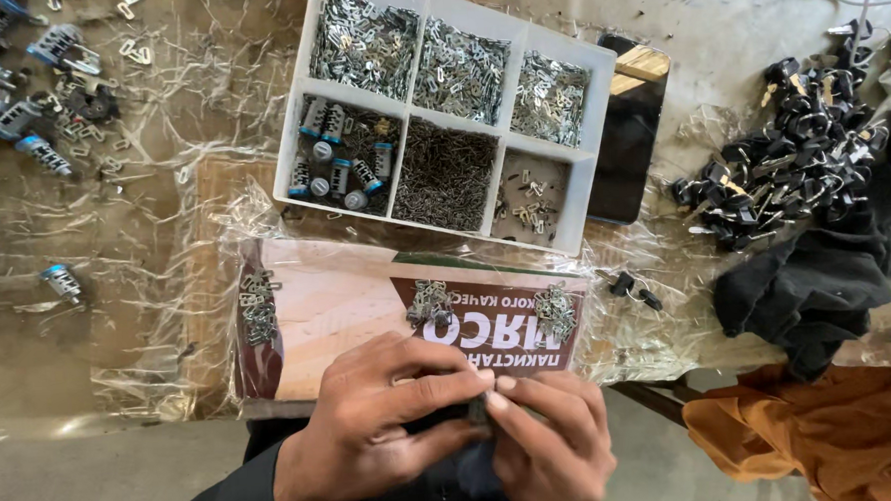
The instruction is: The person sits at a workbench covered with piles of small metal connector parts and picks individual components from a compartment tray. They fit and press the small parts together by hand to build complete connector assemblies, setting finished pieces aside and repeating the cycle.
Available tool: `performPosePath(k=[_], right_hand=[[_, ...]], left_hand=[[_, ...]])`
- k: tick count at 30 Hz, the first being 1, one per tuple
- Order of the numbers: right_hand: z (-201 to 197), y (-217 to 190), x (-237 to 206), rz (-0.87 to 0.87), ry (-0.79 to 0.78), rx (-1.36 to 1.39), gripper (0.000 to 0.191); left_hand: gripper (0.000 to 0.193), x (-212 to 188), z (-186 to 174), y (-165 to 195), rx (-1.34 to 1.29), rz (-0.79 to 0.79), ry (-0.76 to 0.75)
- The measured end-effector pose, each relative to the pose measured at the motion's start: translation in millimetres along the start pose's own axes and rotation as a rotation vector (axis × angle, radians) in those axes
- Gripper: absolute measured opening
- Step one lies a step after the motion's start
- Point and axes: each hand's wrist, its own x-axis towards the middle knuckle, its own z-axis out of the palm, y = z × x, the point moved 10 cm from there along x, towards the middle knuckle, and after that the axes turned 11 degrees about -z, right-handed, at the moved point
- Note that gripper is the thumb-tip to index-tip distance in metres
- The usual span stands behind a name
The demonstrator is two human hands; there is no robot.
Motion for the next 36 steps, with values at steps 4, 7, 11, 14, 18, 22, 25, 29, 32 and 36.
performPosePath(k=[4, 7, 11, 14, 18, 22, 25, 29, 32, 36], right_hand=[[13.8, 33.8, -21.3, 0.385, 0.019, 0.386, 0.025], [36.0, 49.6, -45.4, 0.693, -0.025, 0.691, 0.028], [41.0, 30.9, -31.4, 0.391, -0.233, 0.235, 0.038], [49.7, 15.2, -20.9, 0.199, -0.320, -0.055, 0.047], [62.5, 13.5, -20.1, 0.149, -0.485, -0.135, 0.062], [52.4, 20.7, -22.1, 0.137, -0.483, -0.195, 0.068], [42.6, 21.2, -23.4, 0.087, -0.428, -0.215, 0.068], [45.0, 19.2, -24.3, 0.041, -0.446, -0.203, 0.072], [58.7, 25.0, -27.6, 0.094, -0.558, -0.206, 0.078], [54.3, 28.3, -30.2, 0.088, -0.569, -0.211, 0.076]], left_hand=[[0.043, -2.3, -0.2, -4.0, 0.004, 0.016, -0.004], [0.044, -5.6, -0.9, -5.2, -0.070, 0.018, -0.036], [0.044, -10.2, -12.0, -7.1, -0.099, 0.013, -0.008], [0.044, -10.9, -26.2, -15.4, -0.098, -0.049, 0.060], [0.043, -10.5, -35.1, -25.3, -0.078, -0.155, 0.086], [0.045, -8.4, -35.9, -18.0, -0.074, -0.101, 0.071], [0.045, -5.8, -33.2, -19.9, -0.096, -0.111, 0.049], [0.045, -5.1, -27.5, -22.8, -0.112, -0.107, 0.037], [0.045, -5.3, -23.8, -22.9, -0.092, -0.096, 0.029], [0.046, -5.1, -24.6, -19.0, -0.046, -0.067, 0.031]])
